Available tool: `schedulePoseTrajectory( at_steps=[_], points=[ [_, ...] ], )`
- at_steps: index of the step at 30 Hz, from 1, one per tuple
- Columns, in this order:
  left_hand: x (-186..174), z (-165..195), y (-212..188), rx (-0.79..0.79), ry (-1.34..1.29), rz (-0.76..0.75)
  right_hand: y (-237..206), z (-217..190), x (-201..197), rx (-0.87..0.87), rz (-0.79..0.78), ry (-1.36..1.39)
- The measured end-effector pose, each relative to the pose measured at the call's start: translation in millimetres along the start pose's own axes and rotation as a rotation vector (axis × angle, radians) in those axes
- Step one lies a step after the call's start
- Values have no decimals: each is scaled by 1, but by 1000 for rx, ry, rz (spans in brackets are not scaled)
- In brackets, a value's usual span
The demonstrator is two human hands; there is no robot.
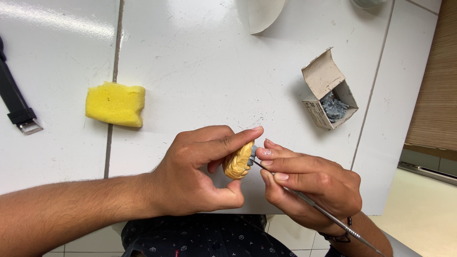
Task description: The person holds a yellow dental model in one hand and uses a metal wax carving instrument to shape and smooth gray wax on the model's teeth, rotating the model to reach different surfaces and occasionally wiping the tool tip on a sponge.
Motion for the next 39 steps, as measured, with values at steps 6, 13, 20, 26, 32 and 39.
schedulePoseTrajectory(
  at_steps=[6,13,20,26,32,39],
  points=[
    [11,4,3,-28,-57,-24,-13,4,-11,-5,19,-15],
    [-16,6,-18,-26,-60,-21,-1,-13,17,9,37,48],
    [-32,-2,-16,-14,-32,-10,12,-10,28,-11,22,44],
    [-25,-1,-23,-26,-44,-19,5,-15,29,-4,15,3],
    [-30,-1,-22,-22,-67,-25,10,-15,28,-16,12,19],
    [-33,2,-27,3,-20,-14,9,-24,31,-12,2,-14]
  ],
)
Point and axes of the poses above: each hand's wrist, its own y-axis towards the middle knuckle, its own x-axis out of the palm, z = x × y, the point moved 1 cm from there along y, towards the middle knuckle, and after that the axes turned 2 degrees about -y, right-handed, at the moved point
